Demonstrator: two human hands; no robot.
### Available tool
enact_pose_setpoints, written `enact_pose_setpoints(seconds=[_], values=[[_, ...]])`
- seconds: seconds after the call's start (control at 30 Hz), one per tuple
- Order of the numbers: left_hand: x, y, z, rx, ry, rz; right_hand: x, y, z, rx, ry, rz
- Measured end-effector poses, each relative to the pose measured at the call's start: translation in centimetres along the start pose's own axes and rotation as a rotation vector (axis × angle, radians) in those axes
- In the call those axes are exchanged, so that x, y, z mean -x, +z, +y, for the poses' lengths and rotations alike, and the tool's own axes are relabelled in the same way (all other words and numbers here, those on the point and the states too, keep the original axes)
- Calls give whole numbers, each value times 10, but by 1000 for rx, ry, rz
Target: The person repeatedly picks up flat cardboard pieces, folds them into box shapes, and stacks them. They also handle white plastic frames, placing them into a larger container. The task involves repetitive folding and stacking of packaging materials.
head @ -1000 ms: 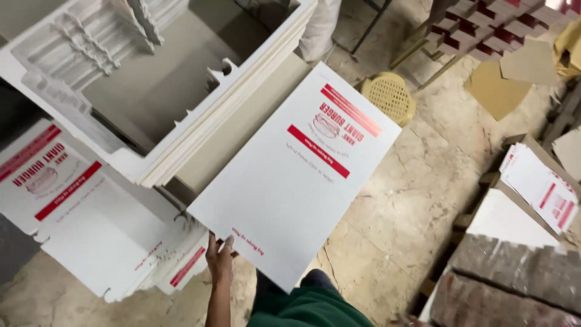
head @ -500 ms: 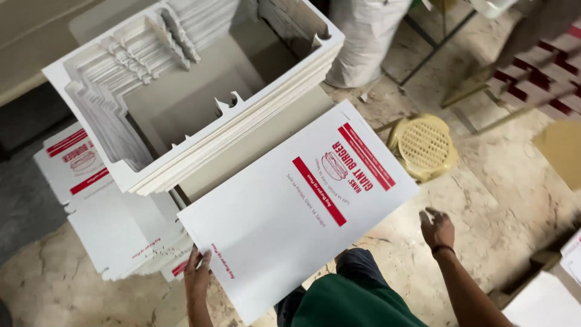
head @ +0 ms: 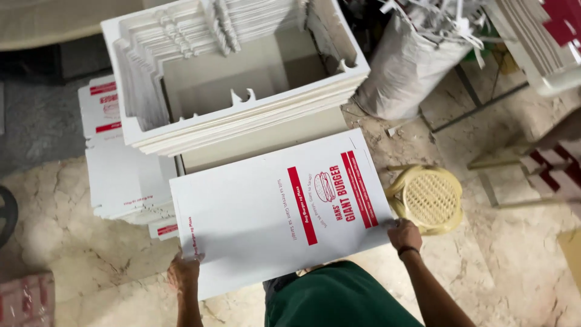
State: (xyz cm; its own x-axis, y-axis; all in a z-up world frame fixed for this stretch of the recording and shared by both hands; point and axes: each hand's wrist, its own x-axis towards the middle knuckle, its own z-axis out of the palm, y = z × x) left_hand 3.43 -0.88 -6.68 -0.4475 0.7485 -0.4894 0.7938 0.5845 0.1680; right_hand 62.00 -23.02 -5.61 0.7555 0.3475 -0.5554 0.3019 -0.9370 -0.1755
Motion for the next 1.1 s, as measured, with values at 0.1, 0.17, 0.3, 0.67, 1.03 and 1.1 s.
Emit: enact_pose_setpoints(seconds=[0.1, 0.17, 0.3, 0.67, 1.03, 1.1], values=[[19, 4, -3, 142, -28, 132, 14, -8, -5, 47, 36, -18], [33, -5, 8, 46, 5, 135, 12, -9, -8, 73, 56, 2], [20, 5, 8, 4, -3, 170, 19, -9, -18, 97, 49, 8], [1, 13, -10, 10, 62, 76, -49, 17, 39, 74, -153, -2], [16, -32, 1, -24, 121, -171, 19, -77, -31, -598, 206, -490], [14, -21, -5, -19, 134, -199, 22, -80, -42, -556, 219, -456]])
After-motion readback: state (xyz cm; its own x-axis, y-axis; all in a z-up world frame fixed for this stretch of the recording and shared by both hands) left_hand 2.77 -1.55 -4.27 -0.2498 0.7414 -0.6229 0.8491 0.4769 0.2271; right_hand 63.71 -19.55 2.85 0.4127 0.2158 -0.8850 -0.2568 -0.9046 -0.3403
